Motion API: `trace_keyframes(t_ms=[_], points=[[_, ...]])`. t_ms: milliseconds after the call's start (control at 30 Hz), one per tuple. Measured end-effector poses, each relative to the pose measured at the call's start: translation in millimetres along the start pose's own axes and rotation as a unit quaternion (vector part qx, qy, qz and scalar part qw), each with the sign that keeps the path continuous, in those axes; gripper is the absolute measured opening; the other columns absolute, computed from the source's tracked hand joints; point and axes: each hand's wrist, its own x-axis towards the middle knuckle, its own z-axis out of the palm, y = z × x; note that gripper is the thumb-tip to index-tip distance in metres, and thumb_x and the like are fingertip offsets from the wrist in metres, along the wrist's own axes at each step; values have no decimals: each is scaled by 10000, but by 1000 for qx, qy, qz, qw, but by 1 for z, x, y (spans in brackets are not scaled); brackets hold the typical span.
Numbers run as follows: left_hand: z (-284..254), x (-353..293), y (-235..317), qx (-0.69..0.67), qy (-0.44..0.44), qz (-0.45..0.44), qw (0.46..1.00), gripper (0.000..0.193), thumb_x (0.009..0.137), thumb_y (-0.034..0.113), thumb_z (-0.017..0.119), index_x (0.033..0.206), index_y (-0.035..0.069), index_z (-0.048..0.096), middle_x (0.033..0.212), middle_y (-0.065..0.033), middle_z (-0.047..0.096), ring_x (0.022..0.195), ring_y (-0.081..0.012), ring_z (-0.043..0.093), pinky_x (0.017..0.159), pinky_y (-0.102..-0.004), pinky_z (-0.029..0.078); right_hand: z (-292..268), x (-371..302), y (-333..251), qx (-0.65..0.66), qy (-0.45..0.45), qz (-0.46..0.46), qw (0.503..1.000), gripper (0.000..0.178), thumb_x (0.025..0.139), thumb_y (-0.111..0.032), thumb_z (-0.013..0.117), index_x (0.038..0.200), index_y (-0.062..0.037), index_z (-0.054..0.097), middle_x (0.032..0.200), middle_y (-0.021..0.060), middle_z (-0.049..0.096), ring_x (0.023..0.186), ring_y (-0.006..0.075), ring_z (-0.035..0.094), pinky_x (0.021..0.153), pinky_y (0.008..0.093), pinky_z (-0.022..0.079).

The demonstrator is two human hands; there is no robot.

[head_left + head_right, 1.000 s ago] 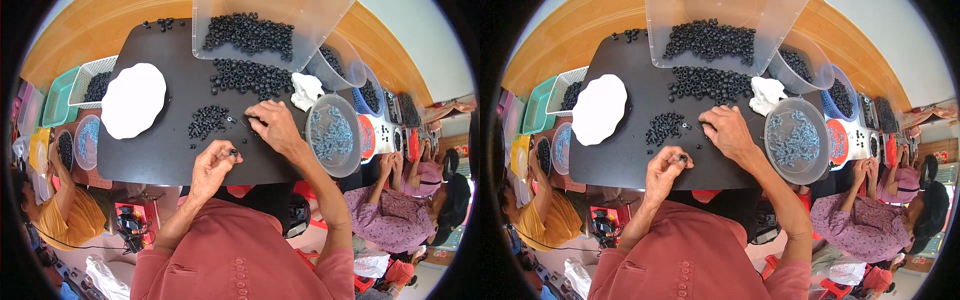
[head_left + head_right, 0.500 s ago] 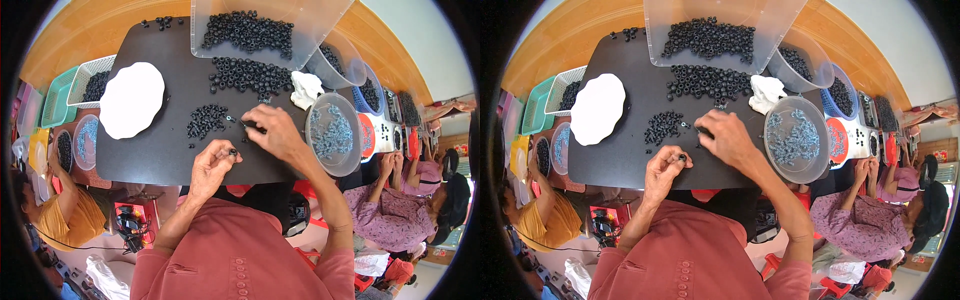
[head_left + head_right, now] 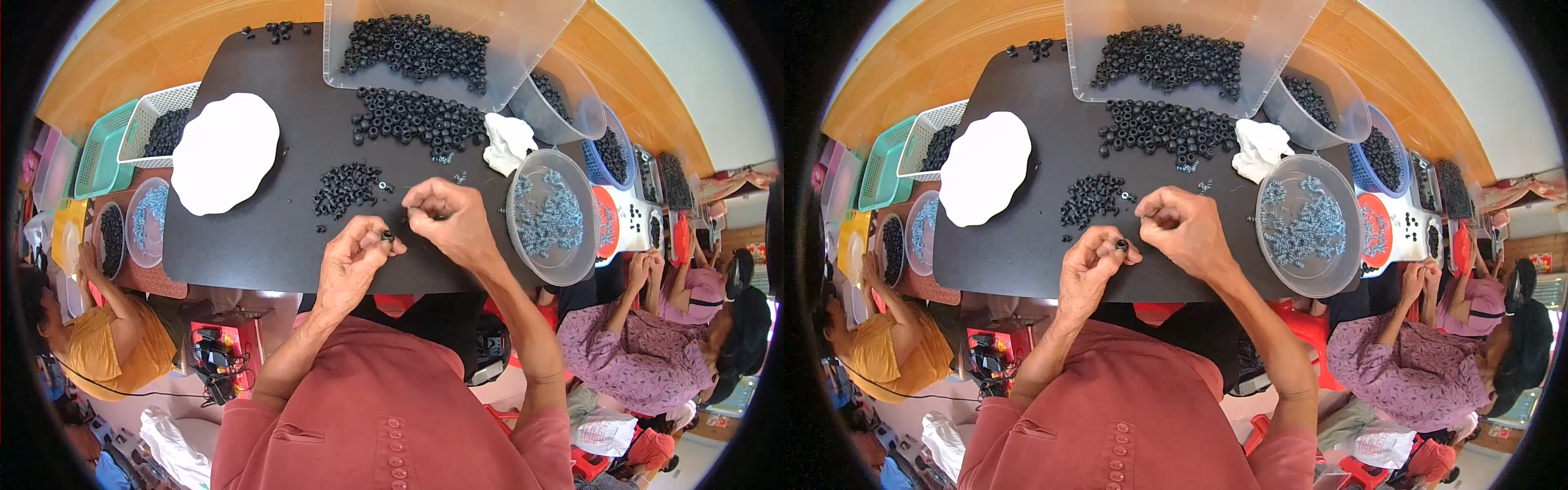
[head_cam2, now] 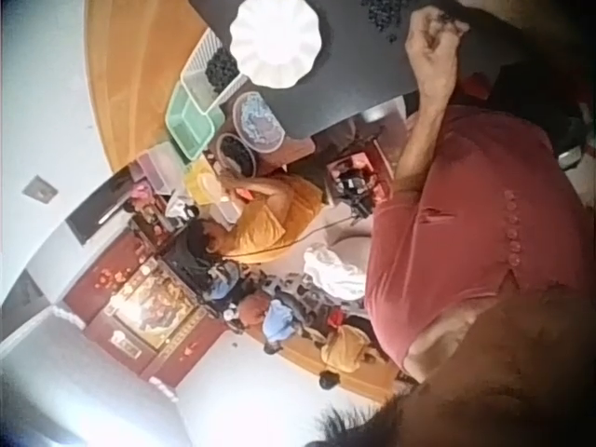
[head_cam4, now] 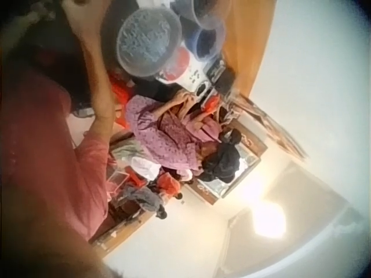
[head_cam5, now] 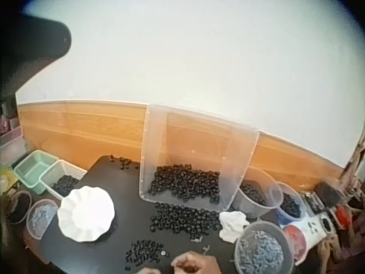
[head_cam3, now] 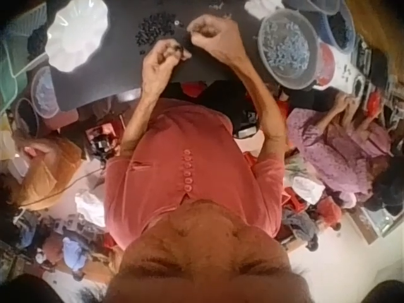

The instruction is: The person assembles small components by picking inserts and black rubber pieces from the table and pressing the inserts into the rubber pieces by hand.

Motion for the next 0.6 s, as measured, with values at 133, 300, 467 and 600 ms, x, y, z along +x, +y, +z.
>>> trace_keyframes(t_ms=[133, 300, 467, 600], points=[[7, 0, 3, 27, 15, 9, 999, 131, 898, -24, 525, 1026, 1, 539, 856, -11, 611, 848, -75, 593, 767, -219, 475, 20, -14, 7, 124, 38, -46, 991, 107, 759, 67, 645, 847, 13, 621, 820, 46, 650, 679, 90, 625, 641, 236, 497], [6, -2, 4, 107, 30, 29, 993, 135, 873, -36, 537, 1002, 1, 553, 785, 47, 489, 750, -17, 482, 701, -185, 445, 28, -21, 14, 95, 55, -98, 989, 107, 758, 62, 659, 844, 7, 627, 838, 47, 650, 740, 97, 614, 659, 238, 491], [7, -4, 3, 129, 29, 40, 990, 154, 860, -41, 549, 1008, 4, 559, 778, 56, 466, 719, -7, 436, 666, -173, 420, 33, -25, 21, 81, 71, -131, 986, 121, 772, 108, 631, 855, 20, 618, 901, 77, 633, 769, 102, 580, 670, 238, 487], [11, -4, 5, 118, 29, 33, 992, 157, 862, -43, 550, 1012, 4, 561, 787, 55, 469, 716, -7, 431, 670, -170, 417, 32, -28, 19, 74, 77, -125, 986, 123, 769, 108, 631, 860, 26, 623, 887, 78, 634, 769, 106, 583, 667, 238, 484]])
